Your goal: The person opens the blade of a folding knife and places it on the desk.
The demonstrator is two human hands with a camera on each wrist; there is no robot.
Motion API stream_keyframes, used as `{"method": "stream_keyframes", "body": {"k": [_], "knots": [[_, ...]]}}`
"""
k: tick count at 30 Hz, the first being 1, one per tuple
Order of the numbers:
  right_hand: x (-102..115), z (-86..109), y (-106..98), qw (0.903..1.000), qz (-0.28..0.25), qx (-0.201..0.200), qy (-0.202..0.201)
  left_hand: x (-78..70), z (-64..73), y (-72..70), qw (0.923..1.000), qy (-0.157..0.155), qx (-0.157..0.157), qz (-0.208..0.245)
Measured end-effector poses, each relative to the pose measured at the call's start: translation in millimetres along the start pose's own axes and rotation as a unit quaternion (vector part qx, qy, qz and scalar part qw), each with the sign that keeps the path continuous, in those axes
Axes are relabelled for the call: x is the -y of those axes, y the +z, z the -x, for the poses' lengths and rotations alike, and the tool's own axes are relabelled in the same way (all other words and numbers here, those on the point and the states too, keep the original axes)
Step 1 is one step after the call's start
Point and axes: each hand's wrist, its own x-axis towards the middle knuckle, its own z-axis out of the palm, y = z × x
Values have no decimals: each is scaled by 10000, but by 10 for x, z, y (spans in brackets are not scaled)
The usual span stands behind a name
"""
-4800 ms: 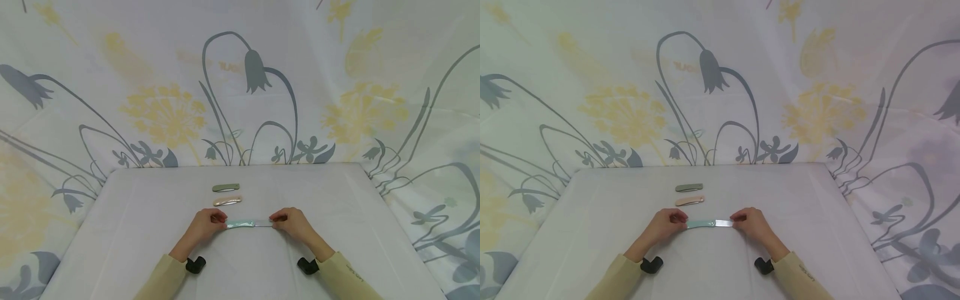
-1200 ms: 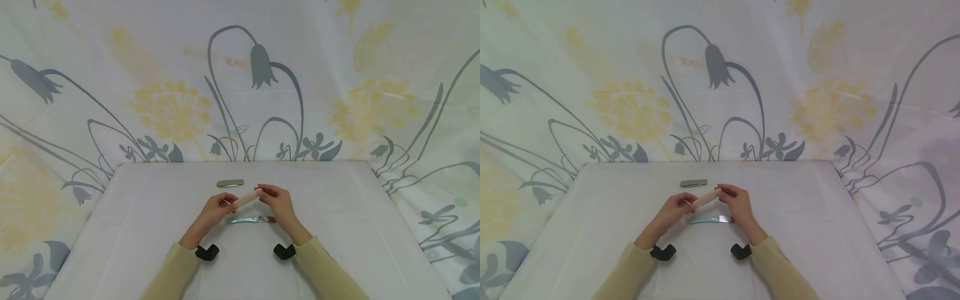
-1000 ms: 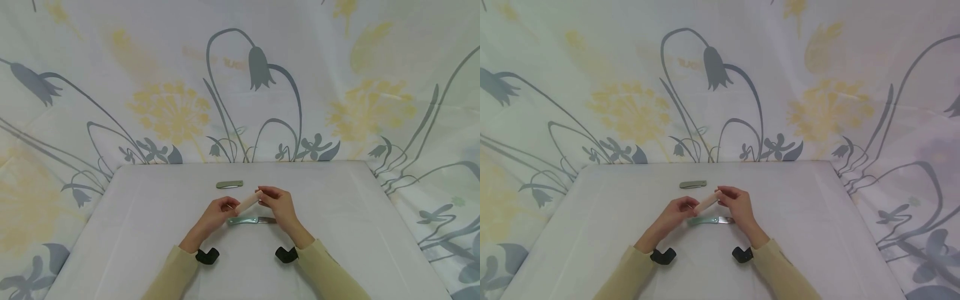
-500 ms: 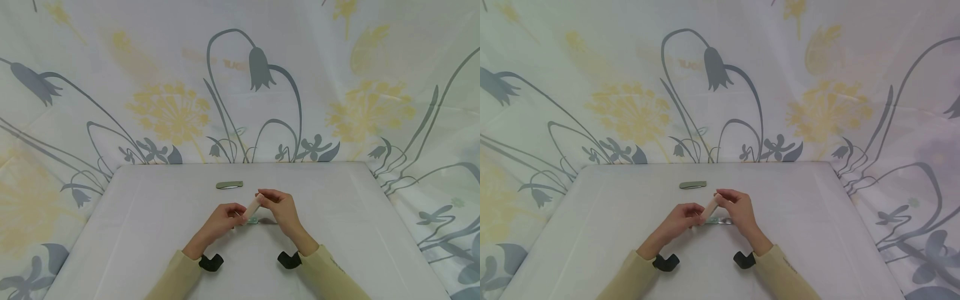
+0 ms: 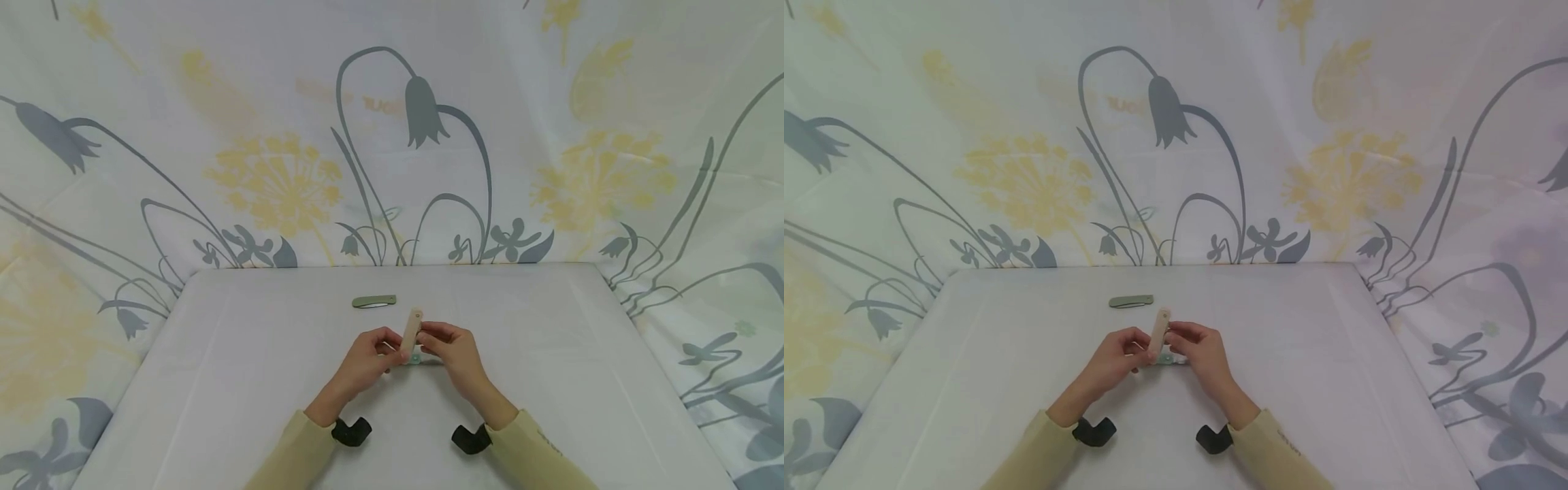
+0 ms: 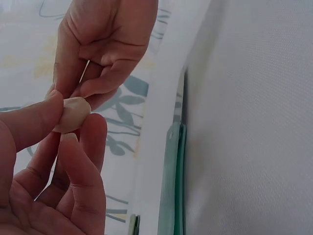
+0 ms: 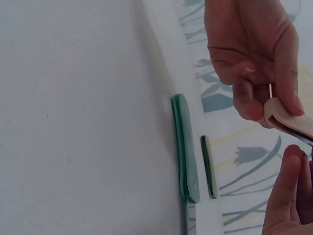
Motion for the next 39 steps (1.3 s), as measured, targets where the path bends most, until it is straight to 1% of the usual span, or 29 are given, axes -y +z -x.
{"method": "stream_keyframes", "body": {"k": [3, 6, 7, 8, 10, 13, 14, 15, 20, 24, 28, 30, 32, 35, 39], "knots": [[-31, 21, 19, 10000, -10, 47, 21, -22, 4, 17, 10000, -45, -56, -38], [-57, 27, 29, 9999, -114, 54, 64, -144, 59, 24, 10000, 28, -79, -29], [-60, 29, 31, 9999, -124, 48, 63, -143, 60, 28, 10000, 26, -80, -35], [-64, 29, 30, 9999, -119, 42, 58, -175, 73, 30, 10000, 24, -77, -37], [-67, 28, 26, 10000, -79, -7, 45, -247, 106, 26, 10000, 23, -57, -35], [-64, 30, 21, 9999, 77, -99, -15, -278, 113, 22, 10000, -50, -27, -60], [-65, 31, 20, 9998, 130, -130, -35, -332, 135, 18, 10000, -42, -15, -44], [-66, 31, 21, 9997, 175, -146, -56, -349, 141, 14, 10000, -23, -11, -24], [-64, 28, 32, 9992, 355, -159, -88, -370, 152, 13, 10000, 0, 32, 23], [-51, 20, 22, 9986, 451, -255, -51, -333, 139, 3, 9999, -75, 108, 23], [-34, 3, -26, 9986, 305, -410, -130, -158, 62, -2, 9999, -133, 27, 58], [-30, -2, -43, 9991, 142, -356, -156, -74, 20, -1, 9998, -143, -28, 94], [-33, -1, -42, 9997, 64, -217, -127, -3, -18, 5, 9998, -148, -24, 140], [-50, 10, -13, 10000, 33, -18, -52, 32, -40, 18, 9998, -96, 43, 155], [-79, 19, 14, 9998, 178, -129, -31, 42, -42, 35, 10000, -10, 74, -11]]}}
